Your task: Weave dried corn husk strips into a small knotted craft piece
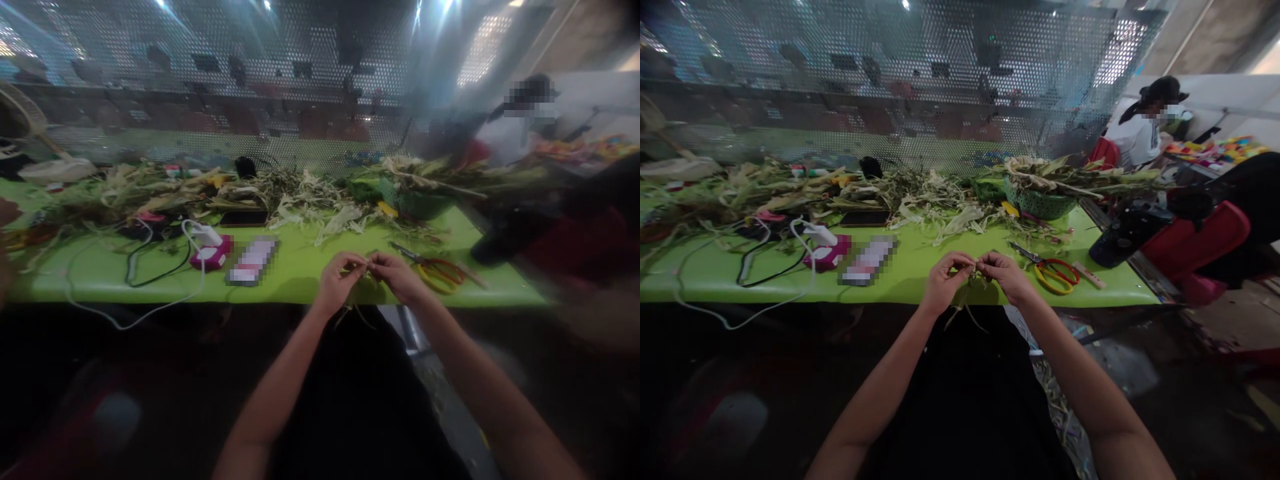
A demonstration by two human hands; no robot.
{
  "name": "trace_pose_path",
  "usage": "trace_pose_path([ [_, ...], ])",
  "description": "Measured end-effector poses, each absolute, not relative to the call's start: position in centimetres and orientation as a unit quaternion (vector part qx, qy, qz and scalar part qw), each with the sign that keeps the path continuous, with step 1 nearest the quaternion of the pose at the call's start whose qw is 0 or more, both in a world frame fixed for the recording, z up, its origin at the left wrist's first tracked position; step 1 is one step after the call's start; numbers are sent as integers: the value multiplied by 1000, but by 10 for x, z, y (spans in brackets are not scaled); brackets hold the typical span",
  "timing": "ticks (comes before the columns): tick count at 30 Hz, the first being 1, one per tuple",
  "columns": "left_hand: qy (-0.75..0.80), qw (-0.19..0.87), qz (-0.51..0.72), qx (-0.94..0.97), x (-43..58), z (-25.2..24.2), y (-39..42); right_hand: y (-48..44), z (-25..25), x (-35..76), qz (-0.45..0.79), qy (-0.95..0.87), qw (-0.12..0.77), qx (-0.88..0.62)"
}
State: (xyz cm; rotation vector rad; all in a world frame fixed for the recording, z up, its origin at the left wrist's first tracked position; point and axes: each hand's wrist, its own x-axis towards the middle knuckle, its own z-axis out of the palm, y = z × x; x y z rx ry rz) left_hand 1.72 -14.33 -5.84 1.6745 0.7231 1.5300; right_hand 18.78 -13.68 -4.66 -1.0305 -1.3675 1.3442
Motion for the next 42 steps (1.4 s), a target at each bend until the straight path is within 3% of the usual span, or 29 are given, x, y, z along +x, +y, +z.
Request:
trace_pose_path([
  [5, 329, 465, 566, 595, 20, -74, -126, -123, -56, 187, 485, -593, 431, -477],
  [12, 360, 503, 538, 572, 23, -80, -113, -114, -49, 205, 217, -754, 352, -510],
  [16, 378, 500, 525, 576, 25, -80, -111, -118, -35, 209, 129, -783, 335, -508],
  [25, 435, 463, 520, 572, 28, -78, -111, -122, -23, 193, 138, -769, 328, -531],
  [33, 400, 479, 504, 597, 26, -80, -111, -122, -28, 184, 119, -771, 352, -517],
  [38, 386, 529, 513, 555, 23, -83, -107, -123, -29, 193, 156, -744, 420, -496],
  [42, 377, 537, 520, 547, 22, -87, -105, -124, -33, 201, 156, -758, 396, -494],
])
